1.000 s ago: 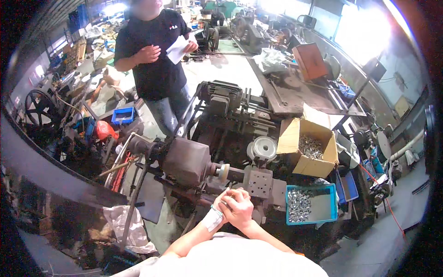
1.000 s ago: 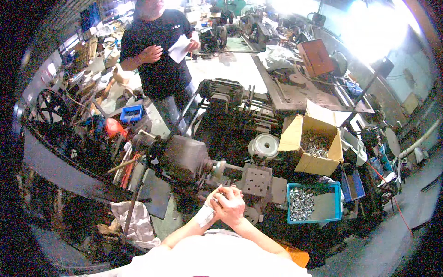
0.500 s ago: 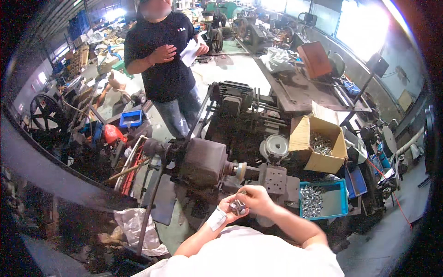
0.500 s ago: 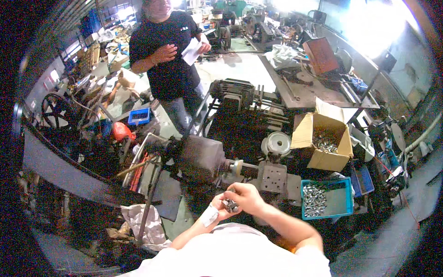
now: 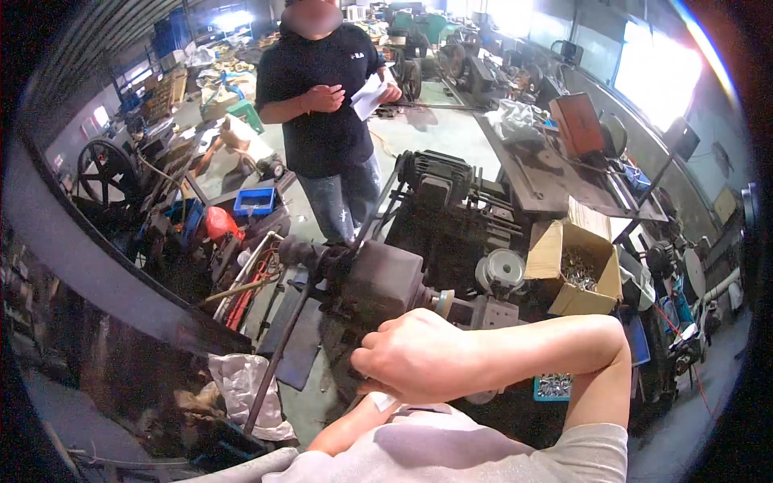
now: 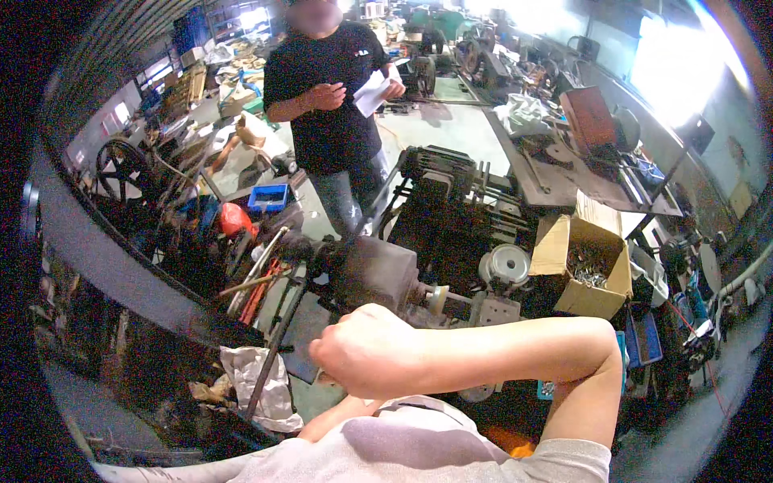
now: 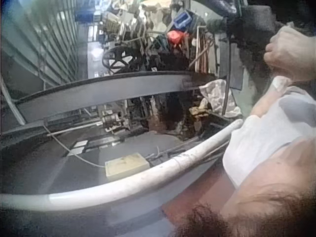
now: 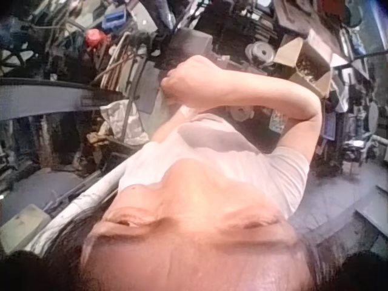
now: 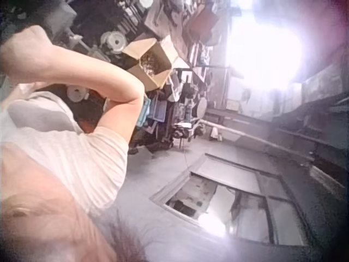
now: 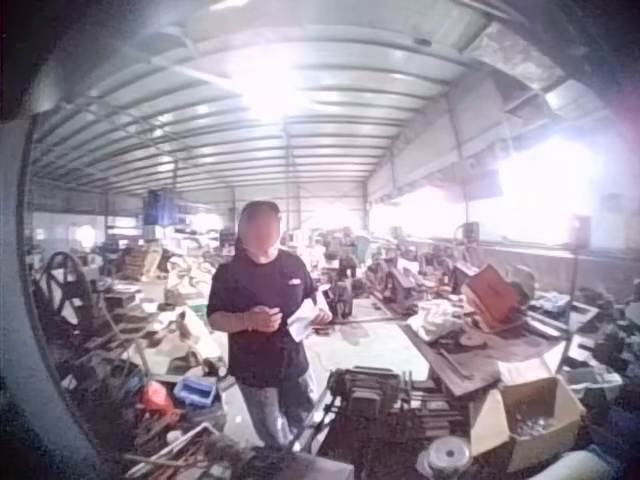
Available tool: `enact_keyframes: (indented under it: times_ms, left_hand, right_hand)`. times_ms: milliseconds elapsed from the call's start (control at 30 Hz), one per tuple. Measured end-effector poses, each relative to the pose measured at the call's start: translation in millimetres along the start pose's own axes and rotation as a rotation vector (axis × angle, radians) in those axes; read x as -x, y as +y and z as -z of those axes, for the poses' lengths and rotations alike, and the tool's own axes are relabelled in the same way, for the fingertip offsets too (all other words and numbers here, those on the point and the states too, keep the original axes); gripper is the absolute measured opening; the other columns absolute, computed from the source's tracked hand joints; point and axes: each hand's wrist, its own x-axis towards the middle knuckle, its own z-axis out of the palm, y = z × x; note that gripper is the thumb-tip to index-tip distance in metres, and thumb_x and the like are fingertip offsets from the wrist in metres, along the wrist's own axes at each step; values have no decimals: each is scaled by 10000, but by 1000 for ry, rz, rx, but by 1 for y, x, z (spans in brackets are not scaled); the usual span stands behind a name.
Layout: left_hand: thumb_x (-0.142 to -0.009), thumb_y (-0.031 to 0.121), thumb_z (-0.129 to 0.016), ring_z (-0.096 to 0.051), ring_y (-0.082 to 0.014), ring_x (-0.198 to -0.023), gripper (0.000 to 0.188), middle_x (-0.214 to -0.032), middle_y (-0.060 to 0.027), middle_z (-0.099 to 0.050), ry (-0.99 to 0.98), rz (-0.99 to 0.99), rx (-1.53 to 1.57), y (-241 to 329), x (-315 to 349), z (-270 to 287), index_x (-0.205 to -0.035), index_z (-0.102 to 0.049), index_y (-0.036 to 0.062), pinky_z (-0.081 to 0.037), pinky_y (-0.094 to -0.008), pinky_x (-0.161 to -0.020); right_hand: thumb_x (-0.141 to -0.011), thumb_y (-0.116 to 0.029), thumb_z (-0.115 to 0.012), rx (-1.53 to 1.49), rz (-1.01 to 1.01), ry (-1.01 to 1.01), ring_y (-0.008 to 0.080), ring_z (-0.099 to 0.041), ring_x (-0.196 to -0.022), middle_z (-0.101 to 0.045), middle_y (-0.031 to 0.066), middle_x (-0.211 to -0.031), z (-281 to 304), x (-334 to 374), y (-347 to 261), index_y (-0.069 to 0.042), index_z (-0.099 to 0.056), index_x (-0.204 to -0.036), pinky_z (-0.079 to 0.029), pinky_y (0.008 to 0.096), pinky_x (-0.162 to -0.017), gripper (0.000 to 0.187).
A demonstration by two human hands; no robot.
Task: The person repeatedly picks small metal parts from a blue bin and presses them against a rotating grinding wheel to deburr or smooth edges. After each part, they place it back into the bin and continue the cycle. A coworker stands nearby holding a paper.
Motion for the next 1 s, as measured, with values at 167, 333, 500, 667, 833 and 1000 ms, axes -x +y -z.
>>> enact_keyframes:
  times_ms: [167, 333, 500, 667, 833, 1000]
  left_hand:
    - [-852, 324, -446, -497, -214, -587, 271, -741, -104, -516, 10, 10, -46, -2, 6, 2, -972, -503, 89, -409, -286, -399]
    - [-852, 340, -445, -473, -200, -581, 274, -735, -94, -501, -3, 25, -31, -4, 11, 8, -975, -501, 101, -383, -270, -382]
    - [-866, 326, -434, -434, -194, -577, 279, -747, -89, -479, 35, 41, -39, -10, 8, 4, -996, -494, 86, -343, -250, -345]
    - [-859, 326, -445, -476, -201, -602, 269, -686, -77, -496, -21, 22, -58, -3, 10, 15, -849, -539, 74, -387, -270, -361]
    - [-844, 277, -477, -491, -194, -618, 265, -729, -95, -517, -97, 64, 51, -1, -4, 16, -755, -537, 34, -422, -253, -383]
    - [-859, 247, -437, -580, -292, -753, 260, -878, -170, -559, -188, -32, 134, 8, 5, 36, -811, -546, 17, -515, -370, -531]
  right_hand:
    - [-704, -284, -594, 133, -46, -154, 275, -595, -616, -569, 113, -635, 1, -6, -1, -28, -532, -672, -463, 361, -530, 265]
    - [-547, -180, -636, 192, 284, 350, 142, -517, -446, -541, 2, -488, 19, -40, -77, -154, -552, -451, -317, 296, -304, 130]
    - [-543, -161, -616, 515, 199, 329, 145, -488, -448, -493, 7, -502, 31, -30, -116, -114, -526, -503, -308, 272, -351, 109]
    - [-530, -154, -604, 614, 37, 320, 155, -451, -435, -429, 17, -487, 25, -9, -114, -93, -489, -519, -302, 275, -375, 131]
    - [-517, -147, -592, 674, -315, 159, 165, -414, -423, -365, 27, -473, 27, 48, -78, -71, -451, -535, -297, 279, -398, 161]
    - [-591, -127, -679, -83, -573, 225, 122, -476, -456, -491, 37, -520, -10, 112, 27, 3, -568, -646, -340, 245, -409, 180]
